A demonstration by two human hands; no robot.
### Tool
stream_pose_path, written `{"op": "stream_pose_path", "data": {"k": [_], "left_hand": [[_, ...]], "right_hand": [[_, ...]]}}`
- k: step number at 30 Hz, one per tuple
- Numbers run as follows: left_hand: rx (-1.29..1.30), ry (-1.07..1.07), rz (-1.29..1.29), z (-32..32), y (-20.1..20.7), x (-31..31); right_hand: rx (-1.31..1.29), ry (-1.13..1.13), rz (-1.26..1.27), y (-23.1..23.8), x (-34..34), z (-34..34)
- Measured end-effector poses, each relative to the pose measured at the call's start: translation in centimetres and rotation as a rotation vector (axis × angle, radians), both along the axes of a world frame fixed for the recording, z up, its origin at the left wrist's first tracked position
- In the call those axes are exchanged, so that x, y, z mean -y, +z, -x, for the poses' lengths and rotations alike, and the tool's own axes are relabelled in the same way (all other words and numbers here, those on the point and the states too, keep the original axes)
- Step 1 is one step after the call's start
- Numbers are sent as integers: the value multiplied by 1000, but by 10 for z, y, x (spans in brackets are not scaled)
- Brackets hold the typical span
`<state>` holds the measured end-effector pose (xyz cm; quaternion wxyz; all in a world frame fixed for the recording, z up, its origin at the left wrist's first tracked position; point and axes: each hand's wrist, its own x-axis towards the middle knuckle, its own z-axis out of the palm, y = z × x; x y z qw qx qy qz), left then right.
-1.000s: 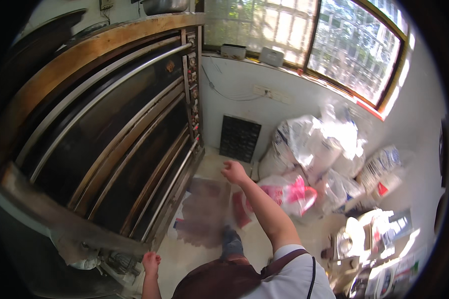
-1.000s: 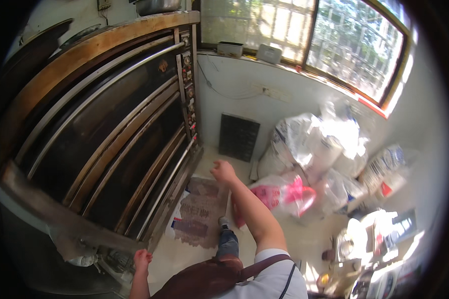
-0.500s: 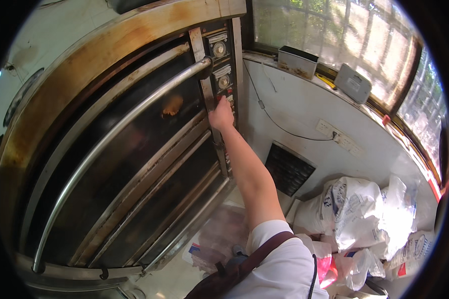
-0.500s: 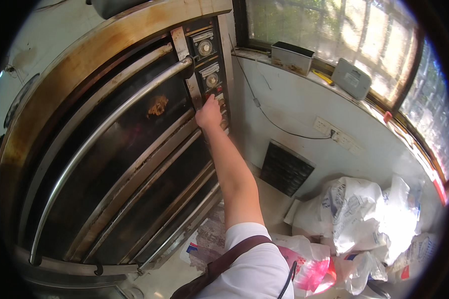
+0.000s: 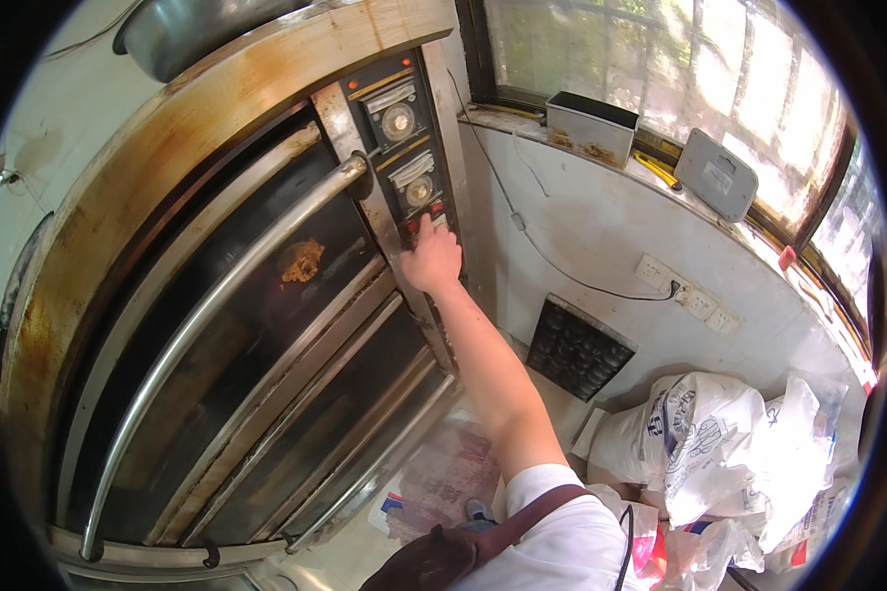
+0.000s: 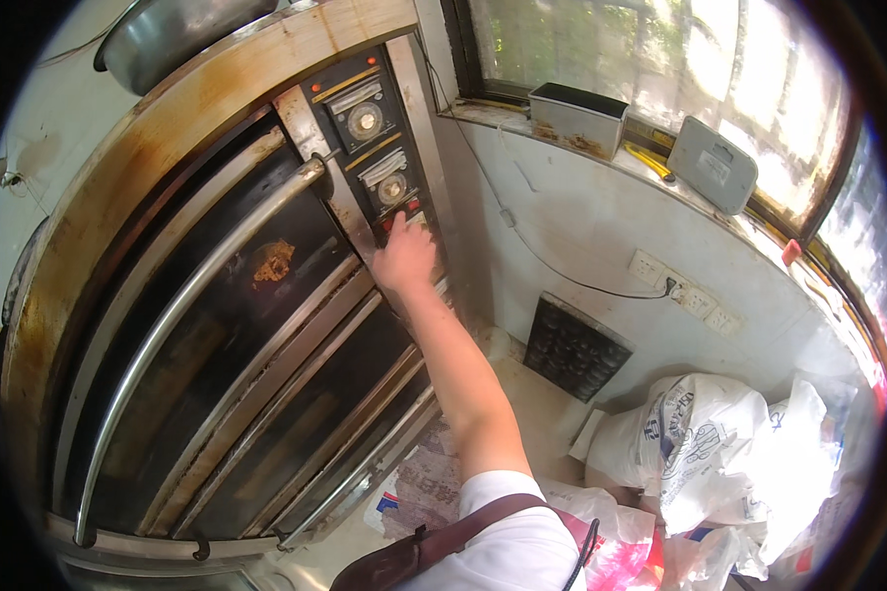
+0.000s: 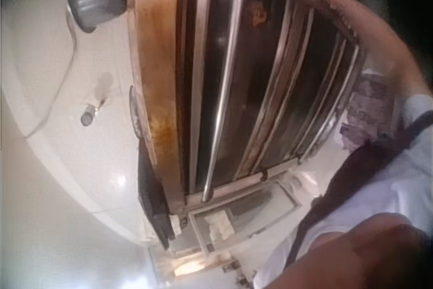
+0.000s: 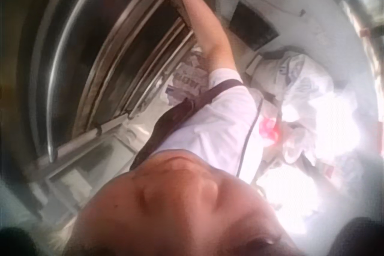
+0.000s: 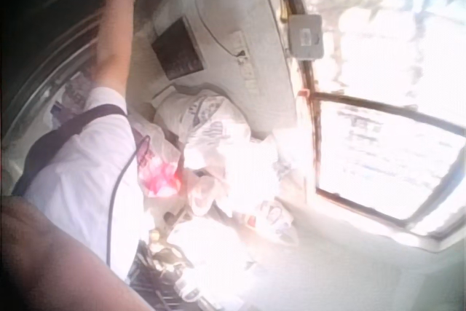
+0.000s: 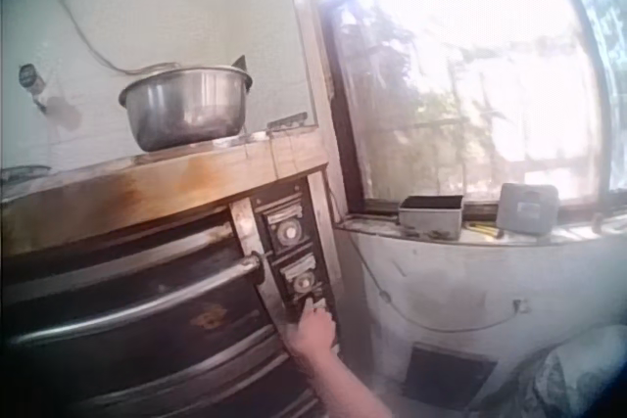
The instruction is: The person brushes egg wash onto rows of shaped dough on baking trays, then pipes dark and light zigzag lines on top. They sprinkle sesame seeds over the decorated dough and place the trays into a commercial oven.
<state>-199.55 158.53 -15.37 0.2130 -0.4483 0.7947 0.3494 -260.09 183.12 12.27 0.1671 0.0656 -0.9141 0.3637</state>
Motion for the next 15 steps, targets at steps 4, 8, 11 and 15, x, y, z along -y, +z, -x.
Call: {"op": "stream_pose_path", "data": {"k": [4, 8, 11, 15], "left_hand": [[23, -20, 13, 5, 1, -5], [45, -23, 23, 6, 4, -10], [61, -25, 32, 6, 5, -12], [76, -28, 40, 7, 6, -13]], "right_hand": [[-100, -36, 346, 18, -30, 20], [-215, 21, 606, 54, -41, 40], [-343, 80, 736, 91, -33, 53], [-491, 105, 786, 133, -18, 71]]}}
